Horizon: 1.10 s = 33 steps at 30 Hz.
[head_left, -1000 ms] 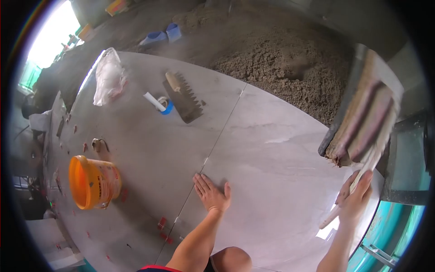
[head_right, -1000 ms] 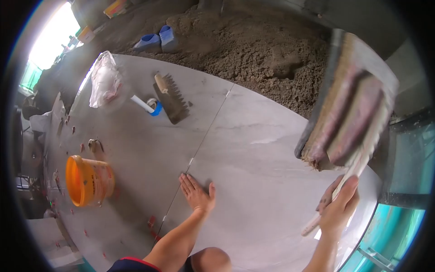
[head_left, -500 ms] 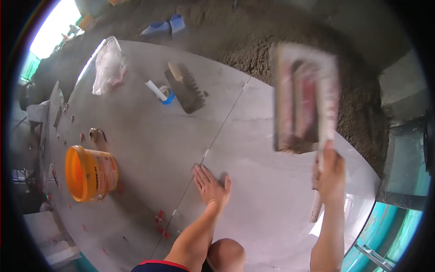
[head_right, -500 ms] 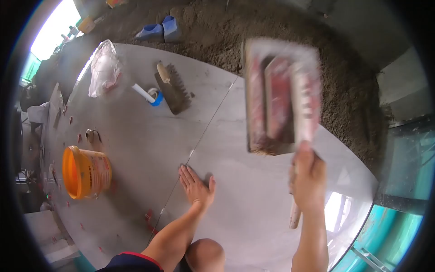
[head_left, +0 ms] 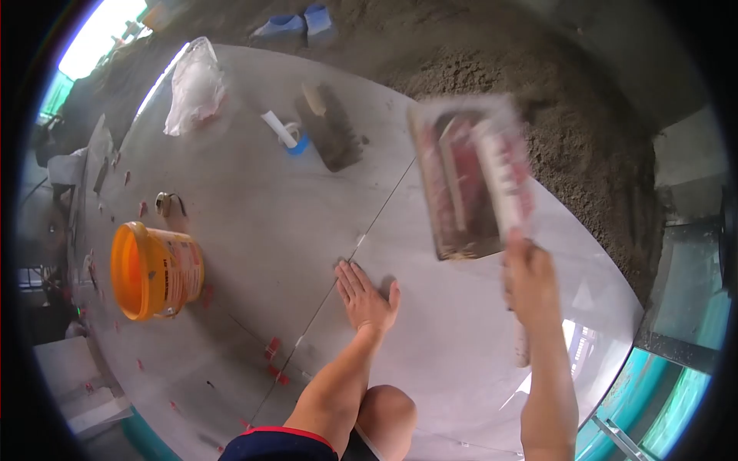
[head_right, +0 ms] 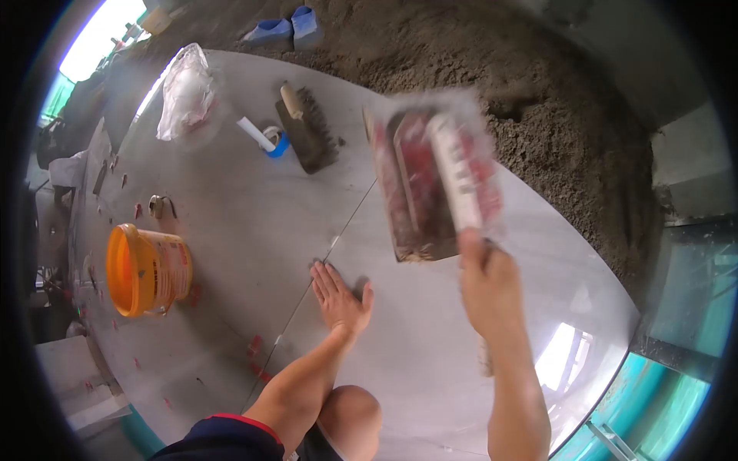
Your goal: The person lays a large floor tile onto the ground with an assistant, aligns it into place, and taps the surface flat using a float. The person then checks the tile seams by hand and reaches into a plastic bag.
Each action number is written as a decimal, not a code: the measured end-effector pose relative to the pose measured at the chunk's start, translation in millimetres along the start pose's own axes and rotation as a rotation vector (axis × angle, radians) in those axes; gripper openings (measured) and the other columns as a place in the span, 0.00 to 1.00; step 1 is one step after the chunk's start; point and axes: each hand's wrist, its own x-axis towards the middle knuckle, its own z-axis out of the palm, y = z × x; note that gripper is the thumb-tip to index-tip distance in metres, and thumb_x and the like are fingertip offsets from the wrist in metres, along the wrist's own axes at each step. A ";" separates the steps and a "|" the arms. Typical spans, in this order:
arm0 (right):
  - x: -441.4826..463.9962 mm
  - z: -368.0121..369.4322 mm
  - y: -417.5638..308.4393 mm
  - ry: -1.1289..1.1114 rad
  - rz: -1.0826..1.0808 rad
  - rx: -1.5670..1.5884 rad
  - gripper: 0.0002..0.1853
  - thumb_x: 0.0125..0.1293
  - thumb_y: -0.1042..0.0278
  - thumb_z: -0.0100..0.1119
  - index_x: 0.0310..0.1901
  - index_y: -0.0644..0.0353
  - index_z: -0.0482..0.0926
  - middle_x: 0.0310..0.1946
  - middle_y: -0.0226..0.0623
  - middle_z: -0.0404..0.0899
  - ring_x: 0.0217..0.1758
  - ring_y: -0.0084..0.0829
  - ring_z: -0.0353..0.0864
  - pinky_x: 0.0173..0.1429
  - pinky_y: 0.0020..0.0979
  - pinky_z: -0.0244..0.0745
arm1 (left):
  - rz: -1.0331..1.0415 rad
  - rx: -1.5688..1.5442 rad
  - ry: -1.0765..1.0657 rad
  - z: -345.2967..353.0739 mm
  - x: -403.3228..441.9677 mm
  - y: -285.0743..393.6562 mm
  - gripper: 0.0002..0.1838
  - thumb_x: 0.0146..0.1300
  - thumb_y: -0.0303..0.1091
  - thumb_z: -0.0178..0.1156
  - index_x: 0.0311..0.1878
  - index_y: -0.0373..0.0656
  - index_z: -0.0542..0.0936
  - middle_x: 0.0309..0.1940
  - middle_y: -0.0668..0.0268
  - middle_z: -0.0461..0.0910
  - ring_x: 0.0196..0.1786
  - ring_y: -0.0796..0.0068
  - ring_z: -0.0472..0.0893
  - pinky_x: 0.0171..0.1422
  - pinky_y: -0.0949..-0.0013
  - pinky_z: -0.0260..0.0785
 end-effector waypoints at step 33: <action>-71.8 -73.6 264.6 0.880 0.619 0.473 0.28 0.77 0.44 0.41 0.66 0.59 0.69 0.25 0.27 0.70 0.17 0.18 0.59 0.17 0.24 0.55 | 0.009 0.072 0.047 3.2 -0.1 9.2 0.54 0.66 0.63 0.47 0.74 0.21 0.42 0.78 0.39 0.36 0.81 0.46 0.33 0.83 0.52 0.27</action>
